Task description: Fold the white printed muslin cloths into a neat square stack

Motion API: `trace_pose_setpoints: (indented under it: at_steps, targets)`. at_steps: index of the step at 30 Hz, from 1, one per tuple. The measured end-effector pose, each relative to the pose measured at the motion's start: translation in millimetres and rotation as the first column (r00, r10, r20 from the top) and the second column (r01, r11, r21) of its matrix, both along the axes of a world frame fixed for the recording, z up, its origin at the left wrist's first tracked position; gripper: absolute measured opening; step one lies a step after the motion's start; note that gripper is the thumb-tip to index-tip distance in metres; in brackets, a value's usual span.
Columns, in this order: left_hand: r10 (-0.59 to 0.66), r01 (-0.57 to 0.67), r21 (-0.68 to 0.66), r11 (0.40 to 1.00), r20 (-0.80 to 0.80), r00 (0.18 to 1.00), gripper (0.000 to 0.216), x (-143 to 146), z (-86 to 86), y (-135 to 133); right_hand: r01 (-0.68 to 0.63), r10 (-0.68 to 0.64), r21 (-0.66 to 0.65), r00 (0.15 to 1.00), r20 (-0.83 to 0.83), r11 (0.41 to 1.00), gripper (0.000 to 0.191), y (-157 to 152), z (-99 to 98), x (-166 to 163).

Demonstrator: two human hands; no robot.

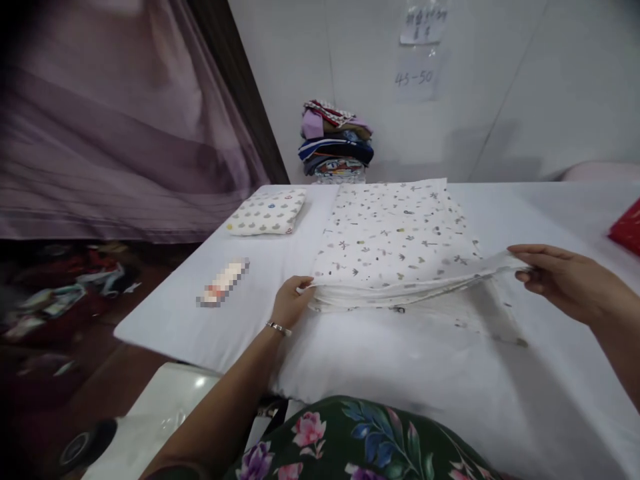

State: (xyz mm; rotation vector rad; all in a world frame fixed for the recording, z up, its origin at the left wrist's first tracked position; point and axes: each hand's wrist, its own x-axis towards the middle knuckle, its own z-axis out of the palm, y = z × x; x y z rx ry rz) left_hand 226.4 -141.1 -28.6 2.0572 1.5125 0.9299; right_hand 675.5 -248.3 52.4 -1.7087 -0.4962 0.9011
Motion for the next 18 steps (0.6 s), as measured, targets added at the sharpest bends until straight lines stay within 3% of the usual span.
trace_pose_setpoints:
  at_steps: [4, 8, 13, 18]
  targets:
    - [0.027, -0.011, 0.196, 0.98, -0.08, 0.996, 0.007, -2.3, 6.2, -8.4, -0.004, 0.007, 0.038, 0.998, -0.061, 0.999, 0.015, 8.6, -1.0, -1.1]
    - [-0.101, 0.173, 0.36, 0.917, -0.21, 0.972, 0.012, -4.3, 5.0, -9.4, 0.016, -0.009, 0.076, 0.996, -0.092, 0.997, 0.014, 14.7, 1.5, -2.7]
    - [-0.275, 0.384, 0.356, 0.852, -0.32, 0.907, 0.024, -10.4, 0.4, -8.1, -0.032, 0.039, 0.096, 0.997, -0.066, 0.995, 0.008, 21.5, -0.7, -2.3]
    - [-0.221, 0.394, 0.265, 0.88, -0.506, 0.834, 0.024, -13.7, 5.5, -15.3, -0.077, 0.082, 0.09, 0.995, -0.062, 0.993, 0.009, 25.2, -4.6, 0.8]
